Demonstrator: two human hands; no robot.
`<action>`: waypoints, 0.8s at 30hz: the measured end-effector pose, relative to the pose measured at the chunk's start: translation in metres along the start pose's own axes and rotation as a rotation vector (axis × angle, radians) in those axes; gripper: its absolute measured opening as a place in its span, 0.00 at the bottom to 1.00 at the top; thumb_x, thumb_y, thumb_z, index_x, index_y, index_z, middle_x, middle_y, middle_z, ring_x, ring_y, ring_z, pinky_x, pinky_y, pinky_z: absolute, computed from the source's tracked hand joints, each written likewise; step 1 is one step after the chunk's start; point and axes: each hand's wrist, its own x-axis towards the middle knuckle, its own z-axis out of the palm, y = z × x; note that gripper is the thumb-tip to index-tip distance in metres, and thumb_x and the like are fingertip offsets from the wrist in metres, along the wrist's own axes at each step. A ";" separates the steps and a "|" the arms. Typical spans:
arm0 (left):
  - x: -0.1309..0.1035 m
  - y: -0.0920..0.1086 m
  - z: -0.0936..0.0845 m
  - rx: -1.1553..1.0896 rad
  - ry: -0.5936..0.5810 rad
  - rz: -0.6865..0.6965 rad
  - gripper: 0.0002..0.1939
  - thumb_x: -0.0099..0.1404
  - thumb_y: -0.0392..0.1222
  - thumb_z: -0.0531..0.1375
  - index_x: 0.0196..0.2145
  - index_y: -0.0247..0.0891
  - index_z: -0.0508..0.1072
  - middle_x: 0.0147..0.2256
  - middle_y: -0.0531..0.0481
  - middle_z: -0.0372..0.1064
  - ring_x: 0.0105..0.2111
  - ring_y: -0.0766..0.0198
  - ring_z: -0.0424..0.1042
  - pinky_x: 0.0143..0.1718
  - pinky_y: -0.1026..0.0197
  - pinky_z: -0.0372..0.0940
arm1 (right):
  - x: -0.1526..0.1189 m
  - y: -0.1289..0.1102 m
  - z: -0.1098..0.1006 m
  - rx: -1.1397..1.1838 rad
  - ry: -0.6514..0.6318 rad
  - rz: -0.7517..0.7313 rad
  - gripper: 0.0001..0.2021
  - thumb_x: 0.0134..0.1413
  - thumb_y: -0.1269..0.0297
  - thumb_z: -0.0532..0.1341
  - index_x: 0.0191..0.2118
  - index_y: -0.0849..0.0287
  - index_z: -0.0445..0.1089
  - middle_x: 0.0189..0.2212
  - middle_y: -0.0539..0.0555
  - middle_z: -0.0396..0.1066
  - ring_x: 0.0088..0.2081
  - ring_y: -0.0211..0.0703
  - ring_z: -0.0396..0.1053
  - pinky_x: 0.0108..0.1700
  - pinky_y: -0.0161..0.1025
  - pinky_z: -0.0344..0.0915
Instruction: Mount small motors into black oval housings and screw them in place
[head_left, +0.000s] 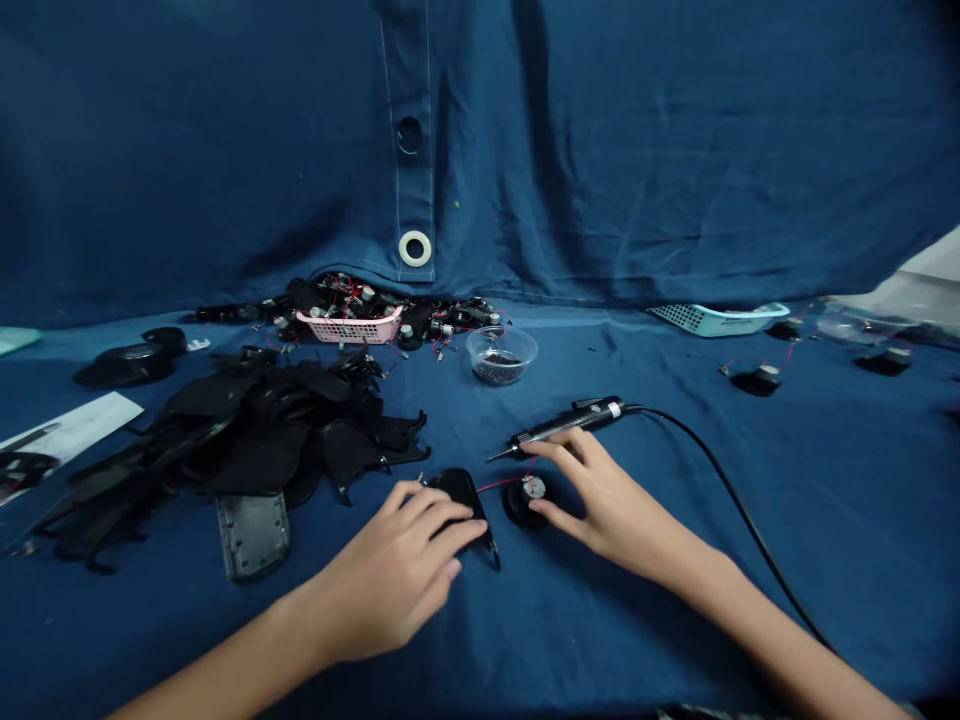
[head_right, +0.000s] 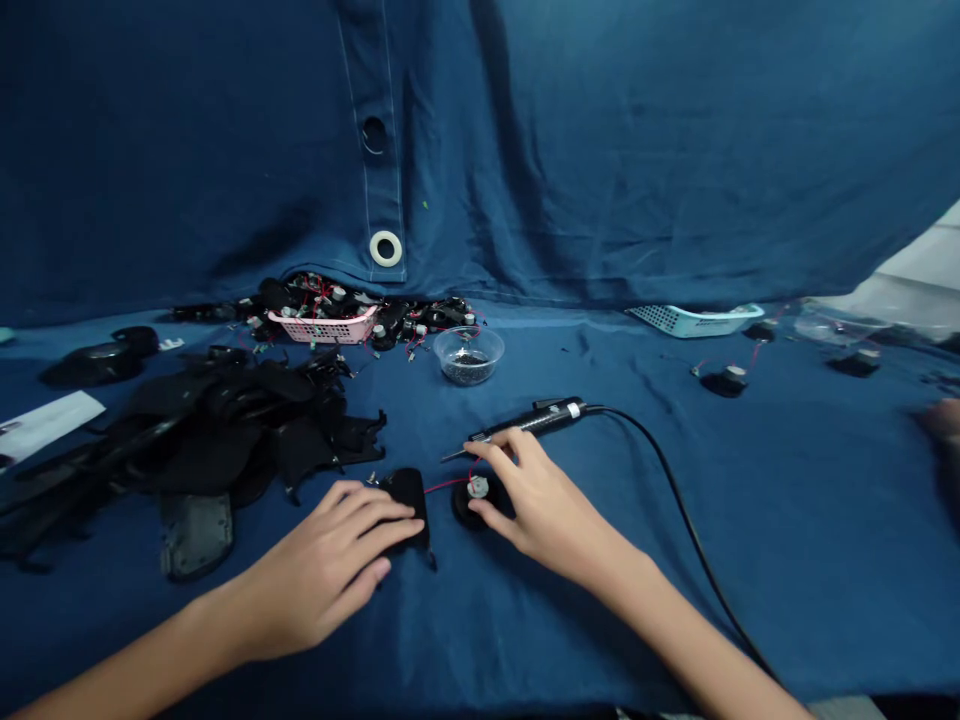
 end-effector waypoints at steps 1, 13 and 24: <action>-0.001 -0.006 -0.005 -0.069 -0.039 -0.018 0.26 0.67 0.32 0.51 0.61 0.44 0.57 0.60 0.48 0.58 0.59 0.55 0.56 0.59 0.47 0.54 | 0.004 0.000 -0.004 -0.002 -0.026 -0.044 0.25 0.58 0.60 0.58 0.61 0.51 0.57 0.60 0.59 0.56 0.60 0.49 0.57 0.60 0.49 0.59; 0.011 -0.034 -0.001 -0.052 -0.046 0.046 0.21 0.66 0.44 0.60 0.56 0.46 0.65 0.43 0.49 0.68 0.41 0.60 0.67 0.47 0.54 0.61 | 0.028 0.002 -0.018 0.049 -0.259 -0.060 0.10 0.59 0.54 0.57 0.40 0.52 0.70 0.40 0.50 0.72 0.49 0.45 0.63 0.57 0.49 0.53; 0.016 -0.034 0.005 0.130 0.449 -0.065 0.09 0.69 0.36 0.56 0.46 0.37 0.70 0.33 0.51 0.65 0.29 0.67 0.67 0.32 0.63 0.63 | 0.020 -0.011 0.002 -0.256 -0.045 0.131 0.14 0.62 0.53 0.52 0.39 0.57 0.69 0.35 0.55 0.71 0.42 0.49 0.66 0.48 0.52 0.59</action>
